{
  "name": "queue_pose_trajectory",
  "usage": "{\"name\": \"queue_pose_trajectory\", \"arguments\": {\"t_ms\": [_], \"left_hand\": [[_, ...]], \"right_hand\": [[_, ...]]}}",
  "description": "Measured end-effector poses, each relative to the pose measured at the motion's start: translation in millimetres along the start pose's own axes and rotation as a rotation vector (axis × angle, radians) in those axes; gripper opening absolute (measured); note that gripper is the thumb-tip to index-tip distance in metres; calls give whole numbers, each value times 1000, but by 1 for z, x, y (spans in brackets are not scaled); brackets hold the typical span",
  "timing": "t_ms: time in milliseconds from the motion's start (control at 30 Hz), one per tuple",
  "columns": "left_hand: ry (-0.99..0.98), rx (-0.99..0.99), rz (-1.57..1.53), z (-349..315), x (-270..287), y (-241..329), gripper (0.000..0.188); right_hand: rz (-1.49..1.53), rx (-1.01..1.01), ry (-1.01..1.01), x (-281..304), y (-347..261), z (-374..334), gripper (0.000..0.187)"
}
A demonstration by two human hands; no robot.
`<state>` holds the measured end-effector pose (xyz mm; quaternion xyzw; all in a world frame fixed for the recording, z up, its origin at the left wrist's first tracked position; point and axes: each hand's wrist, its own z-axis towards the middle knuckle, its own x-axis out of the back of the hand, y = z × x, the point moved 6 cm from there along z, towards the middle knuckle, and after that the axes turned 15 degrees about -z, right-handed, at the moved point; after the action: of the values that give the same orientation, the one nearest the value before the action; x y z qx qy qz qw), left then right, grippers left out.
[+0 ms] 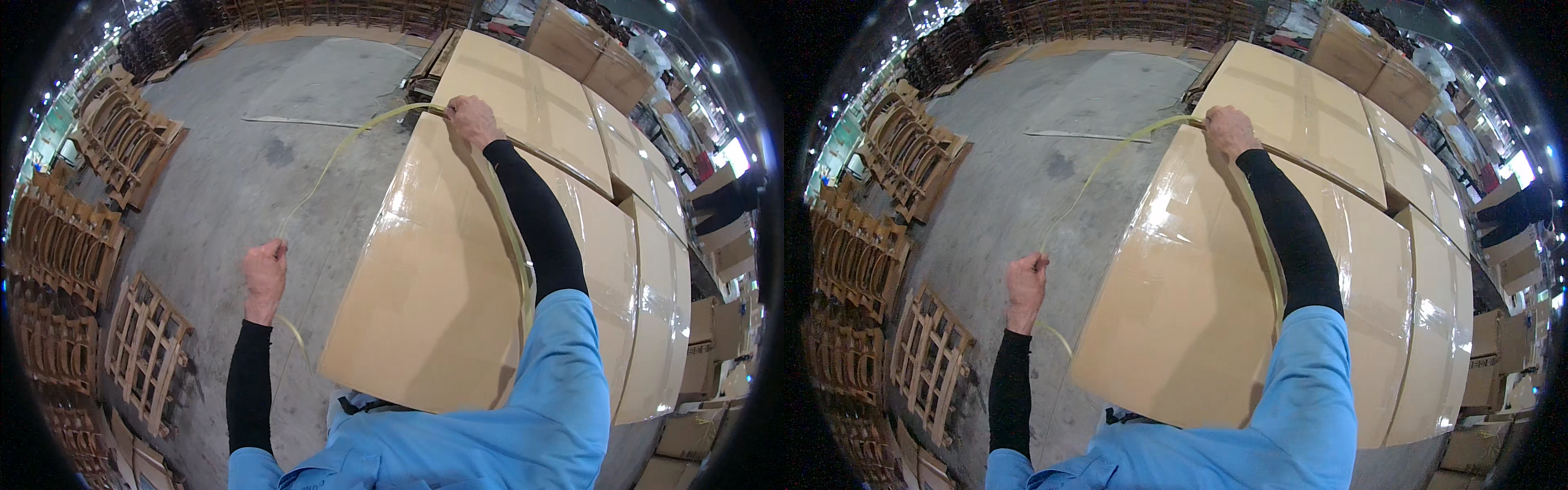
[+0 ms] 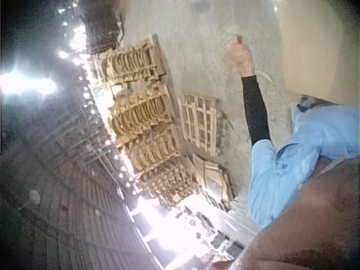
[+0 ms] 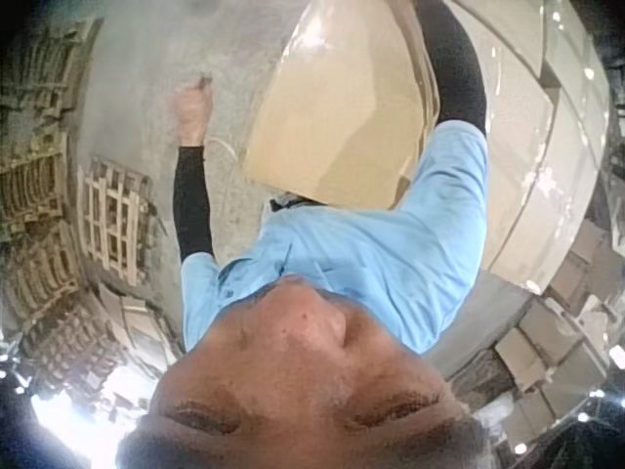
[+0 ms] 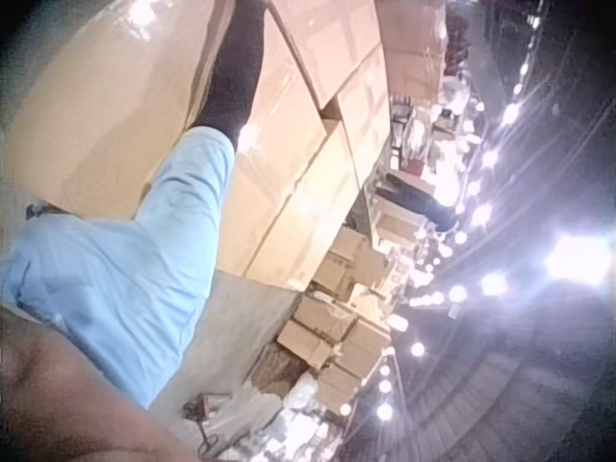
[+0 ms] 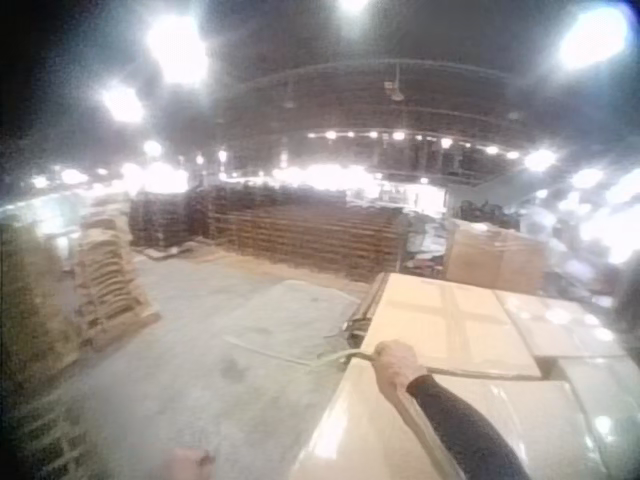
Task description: The person picks up a large cardboard box and places it on a wooden pallet. They then retrieve a yellow plastic strap, wrap it around the box, and tie it to secure the package. Finally, they place small cardboard pieces on top of the box.
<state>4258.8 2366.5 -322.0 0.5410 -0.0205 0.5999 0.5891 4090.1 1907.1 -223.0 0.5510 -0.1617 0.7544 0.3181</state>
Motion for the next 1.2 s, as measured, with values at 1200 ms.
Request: {"name": "queue_pose_trajectory", "arguments": {"t_ms": [1200], "left_hand": [[-477,275,-261,-251,47,51,35]], "right_hand": [[462,-810,-304,189,180,-628,31]]}}
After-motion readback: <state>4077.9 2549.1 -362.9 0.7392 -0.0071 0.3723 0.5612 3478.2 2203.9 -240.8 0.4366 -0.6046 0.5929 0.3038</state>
